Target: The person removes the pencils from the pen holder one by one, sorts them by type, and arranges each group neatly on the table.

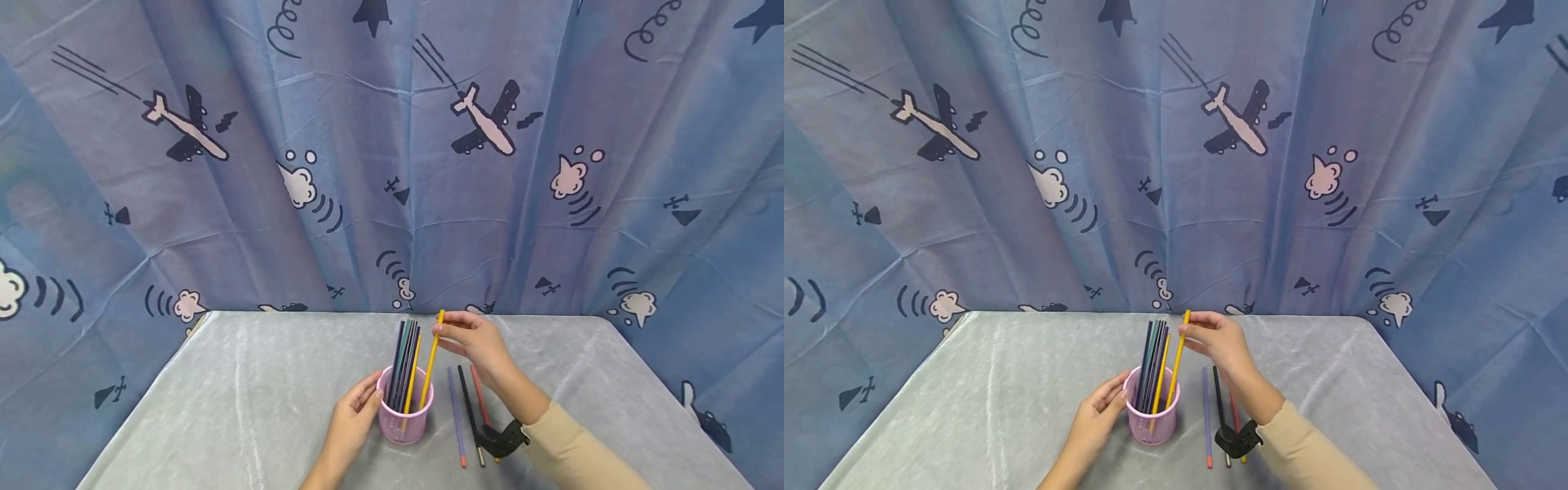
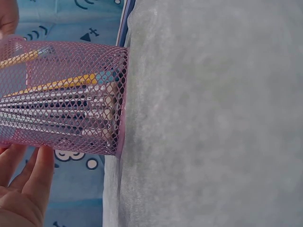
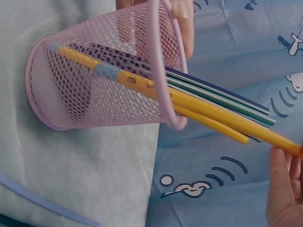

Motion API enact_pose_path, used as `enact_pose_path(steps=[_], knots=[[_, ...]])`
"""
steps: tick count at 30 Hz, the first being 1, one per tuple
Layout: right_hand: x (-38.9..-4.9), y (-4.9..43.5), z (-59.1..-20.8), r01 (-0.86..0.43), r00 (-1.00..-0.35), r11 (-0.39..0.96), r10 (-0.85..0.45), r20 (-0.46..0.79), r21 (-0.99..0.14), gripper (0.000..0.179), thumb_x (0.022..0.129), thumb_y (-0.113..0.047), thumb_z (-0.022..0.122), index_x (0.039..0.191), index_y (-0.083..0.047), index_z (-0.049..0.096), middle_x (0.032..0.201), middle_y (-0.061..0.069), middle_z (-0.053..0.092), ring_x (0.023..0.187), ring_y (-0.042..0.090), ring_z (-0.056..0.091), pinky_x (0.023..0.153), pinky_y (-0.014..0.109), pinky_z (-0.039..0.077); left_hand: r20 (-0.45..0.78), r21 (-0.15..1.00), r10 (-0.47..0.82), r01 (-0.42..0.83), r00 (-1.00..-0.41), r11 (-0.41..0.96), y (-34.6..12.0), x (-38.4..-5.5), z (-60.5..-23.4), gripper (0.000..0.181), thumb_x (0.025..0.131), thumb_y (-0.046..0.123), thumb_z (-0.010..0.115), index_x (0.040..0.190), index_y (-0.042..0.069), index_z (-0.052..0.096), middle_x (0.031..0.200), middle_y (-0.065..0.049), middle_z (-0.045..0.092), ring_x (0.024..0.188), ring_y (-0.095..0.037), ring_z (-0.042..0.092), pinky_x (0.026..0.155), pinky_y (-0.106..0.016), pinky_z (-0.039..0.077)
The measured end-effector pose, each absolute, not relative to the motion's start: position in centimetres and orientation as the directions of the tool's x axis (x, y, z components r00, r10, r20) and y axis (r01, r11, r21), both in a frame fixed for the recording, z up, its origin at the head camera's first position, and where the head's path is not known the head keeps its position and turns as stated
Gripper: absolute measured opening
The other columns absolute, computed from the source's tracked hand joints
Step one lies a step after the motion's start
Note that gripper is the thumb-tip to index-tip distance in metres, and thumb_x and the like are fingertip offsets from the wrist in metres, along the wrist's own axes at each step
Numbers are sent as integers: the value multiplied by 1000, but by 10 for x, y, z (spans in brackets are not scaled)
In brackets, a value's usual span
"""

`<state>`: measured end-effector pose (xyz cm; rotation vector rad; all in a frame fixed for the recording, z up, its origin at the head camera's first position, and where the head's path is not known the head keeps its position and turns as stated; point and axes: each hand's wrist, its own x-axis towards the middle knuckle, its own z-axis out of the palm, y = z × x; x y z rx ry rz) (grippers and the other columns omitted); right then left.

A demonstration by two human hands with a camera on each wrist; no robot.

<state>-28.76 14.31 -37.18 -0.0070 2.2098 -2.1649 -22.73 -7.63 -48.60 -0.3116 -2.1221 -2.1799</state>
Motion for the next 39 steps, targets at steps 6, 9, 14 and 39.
enact_pose_path(steps=[6,9,14,39], knots=[[-282,151,-358,13,-999,-21,-49,-12,-1000,14,92,-9,70,106,-6,69,90,-7,72,86,6,71,90,35,61,197,980,76,195,-977,-37,-76,-227,-486,46,101,16,58,138,-9,51,138,-28,56,131,-38,53,104,-15,46],[-280,154,-352,-6,-999,-48,-53,9,-999,9,92,-8,70,100,-12,71,89,-7,73,86,6,72,89,34,61,193,981,76,190,-978,-47,-75,-228,-486,46,101,15,58,138,-9,51,138,-27,56,131,-36,53,101,-8,44],[-278,158,-343,-34,-998,-60,-49,37,-998,8,92,-11,71,97,-17,72,90,-8,73,87,6,72,89,34,61,201,979,84,198,-976,-46,-76,-228,-487,46,101,16,58,139,-9,50,139,-28,55,132,-37,52,107,-21,47],[-273,192,-339,-65,-996,-85,-59,70,-994,19,91,-8,71,90,-27,76,90,-12,76,88,4,73,84,25,61,201,979,86,199,-976,-34,-77,-228,-486,46,101,15,58,138,-10,50,138,-28,56,132,-38,52,109,-29,47]])
